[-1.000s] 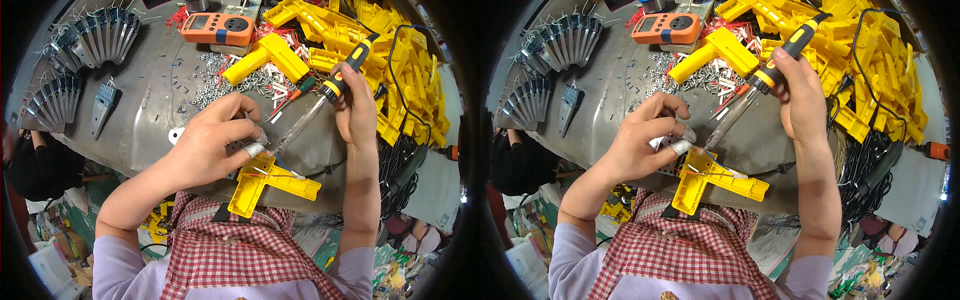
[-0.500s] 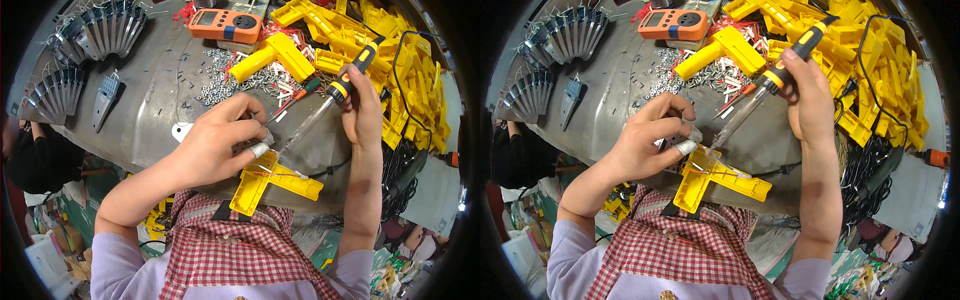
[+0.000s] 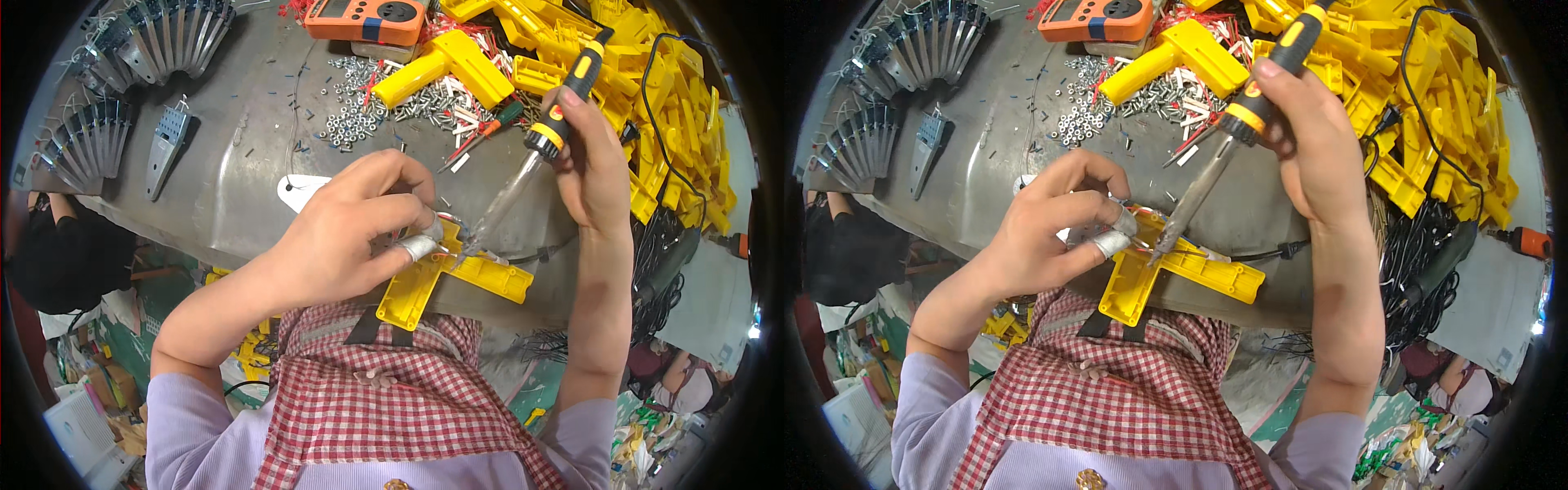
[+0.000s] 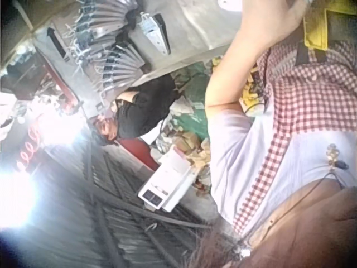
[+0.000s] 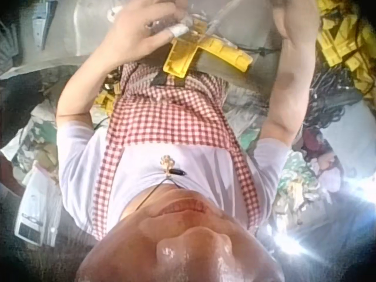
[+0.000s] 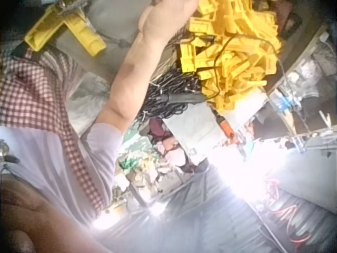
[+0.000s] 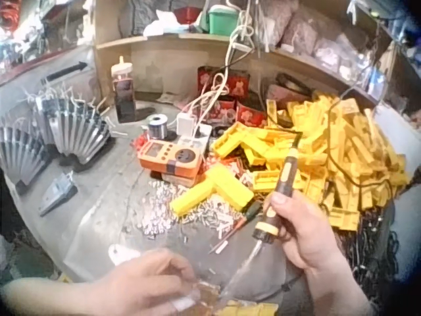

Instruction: Assemble and screw components into internal parts of a yellow plastic housing using a power screwdriver.

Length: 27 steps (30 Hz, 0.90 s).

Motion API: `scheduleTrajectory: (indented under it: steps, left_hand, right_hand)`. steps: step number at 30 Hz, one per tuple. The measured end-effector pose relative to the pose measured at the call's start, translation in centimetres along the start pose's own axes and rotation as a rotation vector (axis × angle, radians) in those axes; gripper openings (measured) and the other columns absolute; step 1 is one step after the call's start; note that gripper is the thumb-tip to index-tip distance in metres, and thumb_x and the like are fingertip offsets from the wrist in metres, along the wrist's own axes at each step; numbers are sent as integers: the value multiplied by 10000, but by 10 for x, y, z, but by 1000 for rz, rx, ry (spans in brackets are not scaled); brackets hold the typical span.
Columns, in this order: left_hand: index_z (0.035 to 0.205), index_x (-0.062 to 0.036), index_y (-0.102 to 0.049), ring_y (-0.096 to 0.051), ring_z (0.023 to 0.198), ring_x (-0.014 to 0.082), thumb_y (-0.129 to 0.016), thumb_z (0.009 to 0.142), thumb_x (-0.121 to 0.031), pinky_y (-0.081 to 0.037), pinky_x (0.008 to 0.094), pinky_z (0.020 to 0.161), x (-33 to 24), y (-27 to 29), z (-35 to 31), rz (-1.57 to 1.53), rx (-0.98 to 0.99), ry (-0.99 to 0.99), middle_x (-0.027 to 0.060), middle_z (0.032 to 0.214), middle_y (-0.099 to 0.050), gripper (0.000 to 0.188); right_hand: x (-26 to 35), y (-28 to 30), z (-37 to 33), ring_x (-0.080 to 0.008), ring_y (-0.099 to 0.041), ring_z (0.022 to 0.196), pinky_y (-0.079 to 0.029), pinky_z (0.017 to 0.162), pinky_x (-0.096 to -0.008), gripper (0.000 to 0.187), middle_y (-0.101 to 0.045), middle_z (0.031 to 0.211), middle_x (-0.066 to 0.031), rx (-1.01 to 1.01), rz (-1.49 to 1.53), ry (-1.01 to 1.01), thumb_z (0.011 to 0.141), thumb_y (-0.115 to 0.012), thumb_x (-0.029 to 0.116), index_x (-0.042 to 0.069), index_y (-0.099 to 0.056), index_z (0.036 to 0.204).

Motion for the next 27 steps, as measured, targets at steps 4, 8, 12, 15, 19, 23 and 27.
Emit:
scheduleTrajectory:
  steps: [4,8,12,15,19,23,27]
  left_hand:
    - [851,-17,-630,-554,860,201,-678,699,11,-456,300,723,-3,-1,0,41,-14,-33,89,980,-522,162]
    - [854,-16,-630,-555,862,208,-677,688,9,-459,310,737,-1,1,-1,61,-38,-28,93,981,-518,174]
    - [861,-17,-629,-557,864,212,-677,677,9,-458,313,744,-3,-4,-2,56,-21,-55,96,982,-517,192]
    - [869,-20,-629,-558,867,214,-677,667,13,-457,315,752,-3,-5,-3,52,-31,-47,94,980,-518,211]
    - [872,-26,-627,-568,848,214,-684,684,6,-468,313,729,-3,-6,-3,51,-31,-30,93,979,-522,199]
    - [866,-23,-629,-580,832,212,-699,699,-2,-476,308,699,0,-3,-2,46,-51,-35,96,951,-533,182]
    - [851,-55,-619,-581,851,268,-704,665,-61,-464,367,758,7,10,-1,120,-114,-20,75,924,-580,204]
  right_hand:
    - [1,-4,0,-15,-403,594,-271,505,-173,217,-522,758,50,54,-61,8,894,-570,275,62,-588,931]
    - [7,-12,-2,-6,-369,576,-248,505,-170,207,-497,693,65,6,-13,13,868,-630,282,83,-575,855]
    - [7,-11,-2,-4,-370,576,-248,498,-168,204,-499,697,65,37,-39,16,869,-629,280,84,-574,864]
    - [11,-10,-5,-5,-374,578,-249,500,-168,203,-501,695,65,6,-36,25,867,-632,280,84,-578,864]
    - [7,-6,-2,-10,-387,589,-274,515,-165,209,-513,729,56,17,-28,30,871,-616,279,75,-577,898]
    - [6,-4,-1,-15,-396,589,-305,528,-164,219,-525,760,46,32,-47,1,877,-601,274,63,-580,934]
    - [11,6,3,0,-405,566,-279,478,-149,215,-535,762,51,-6,3,49,884,-597,262,56,-589,944]
Point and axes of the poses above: each hand's wrist, its own z-axis towards the middle knuckle, its own y-axis out of the back of the hand, x = y × z, the point moved 8 cm from there along z, towards the middle knuckle
